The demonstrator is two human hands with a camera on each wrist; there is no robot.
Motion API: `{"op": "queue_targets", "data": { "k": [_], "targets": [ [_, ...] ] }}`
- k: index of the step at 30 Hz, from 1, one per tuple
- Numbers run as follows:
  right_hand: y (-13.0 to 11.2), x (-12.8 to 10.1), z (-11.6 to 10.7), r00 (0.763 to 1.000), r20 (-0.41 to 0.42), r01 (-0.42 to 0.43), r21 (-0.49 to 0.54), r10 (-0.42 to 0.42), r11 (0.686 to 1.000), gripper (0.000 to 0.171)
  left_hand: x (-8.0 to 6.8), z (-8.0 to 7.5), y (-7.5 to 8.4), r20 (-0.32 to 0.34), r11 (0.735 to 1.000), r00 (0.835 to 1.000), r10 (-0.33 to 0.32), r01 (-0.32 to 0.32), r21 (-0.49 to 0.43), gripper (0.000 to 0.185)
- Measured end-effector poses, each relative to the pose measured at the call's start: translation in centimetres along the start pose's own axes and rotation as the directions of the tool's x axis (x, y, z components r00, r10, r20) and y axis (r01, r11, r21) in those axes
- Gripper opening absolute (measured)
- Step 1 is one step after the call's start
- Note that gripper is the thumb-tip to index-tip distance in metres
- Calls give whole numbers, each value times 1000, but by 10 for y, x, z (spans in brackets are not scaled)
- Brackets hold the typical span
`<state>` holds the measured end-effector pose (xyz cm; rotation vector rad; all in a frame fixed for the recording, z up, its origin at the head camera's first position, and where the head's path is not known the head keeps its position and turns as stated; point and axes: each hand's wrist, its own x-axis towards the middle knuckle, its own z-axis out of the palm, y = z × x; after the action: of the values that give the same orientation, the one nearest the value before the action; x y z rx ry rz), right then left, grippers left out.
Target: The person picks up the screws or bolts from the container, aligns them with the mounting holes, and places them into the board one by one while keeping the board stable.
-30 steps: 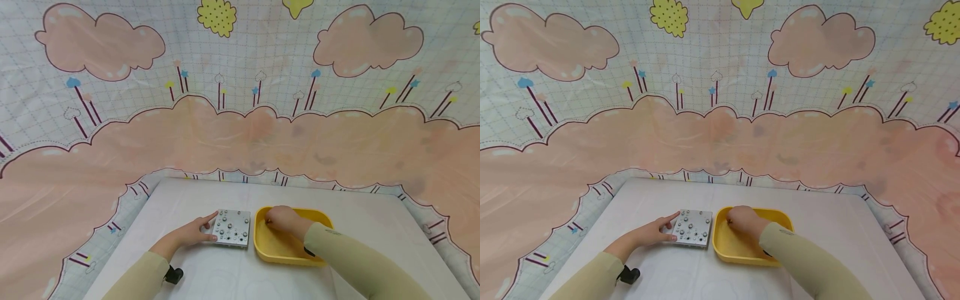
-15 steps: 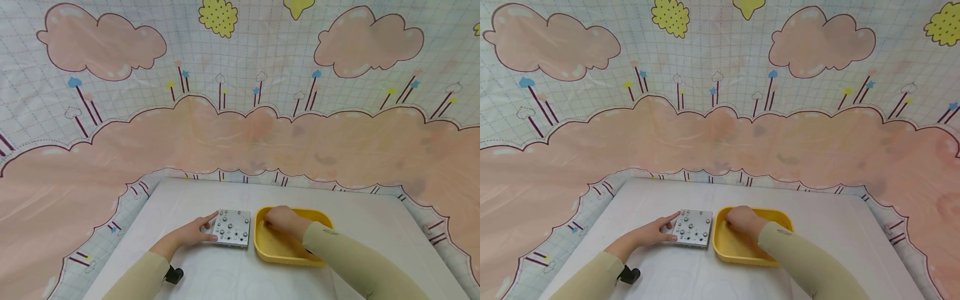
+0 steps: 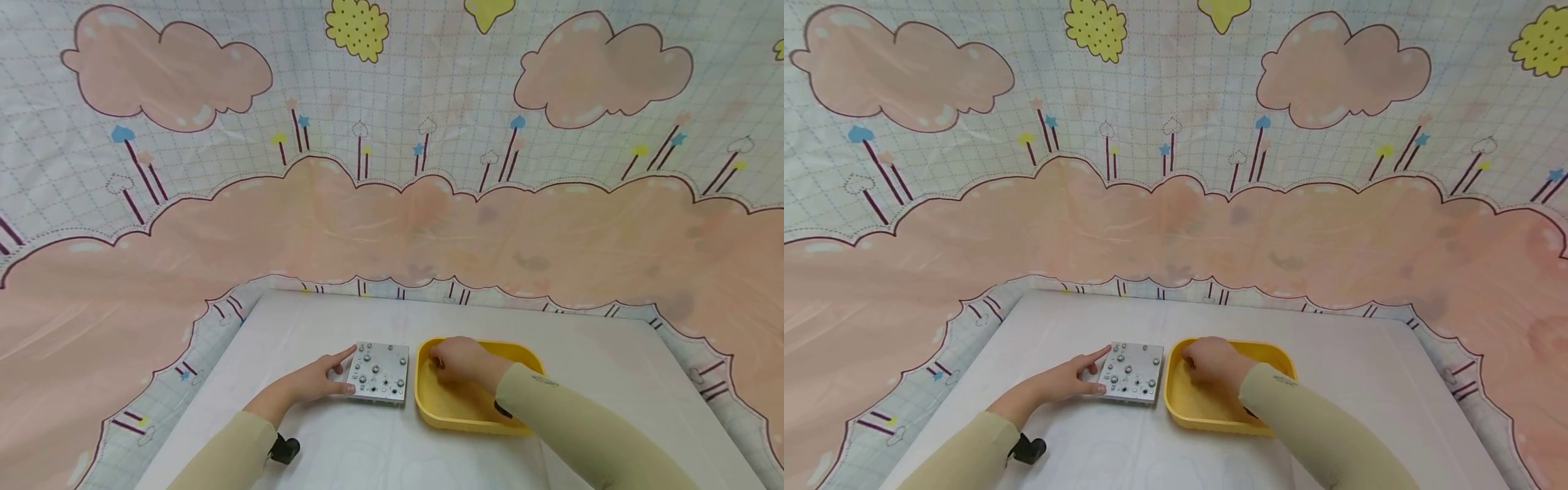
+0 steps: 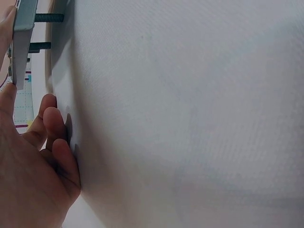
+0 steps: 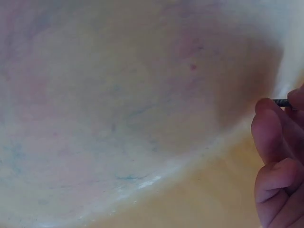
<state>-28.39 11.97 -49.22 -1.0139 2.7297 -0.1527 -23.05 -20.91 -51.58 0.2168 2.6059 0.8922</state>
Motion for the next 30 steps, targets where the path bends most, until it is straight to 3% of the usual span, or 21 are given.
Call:
{"op": "queue_targets", "data": {
  "k": [4, 11, 18, 23, 30],
  "targets": [
    [-1, -3, -7, 999, -13, -40, 96, 41, 995, 13, 1, 1, 0, 6, 1000, 1000, 1, -1, -1, 94],
    [-3, -10, -19, 994, -20, -98, 269, 107, 958, 11, 0, 1, -1, 2, 1000, 1000, -4, 4, 8, 94],
    [-11, -15, -34, 995, 5, -88, 443, 95, 892, 8, -1, 0, 0, 2, 1000, 1000, -1, 1, 8, 94],
    [-12, -14, -41, 997, -6, -58, 514, 72, 856, 5, -2, 0, 1, 2, 1000, 1000, -3, 3, -2, 93],
    [-17, -8, -47, 1000, -24, -2, 553, 19, 833, 4, -1, 0, 0, 0, 1000, 1000, 4, -4, -6, 93]
  ]
}}
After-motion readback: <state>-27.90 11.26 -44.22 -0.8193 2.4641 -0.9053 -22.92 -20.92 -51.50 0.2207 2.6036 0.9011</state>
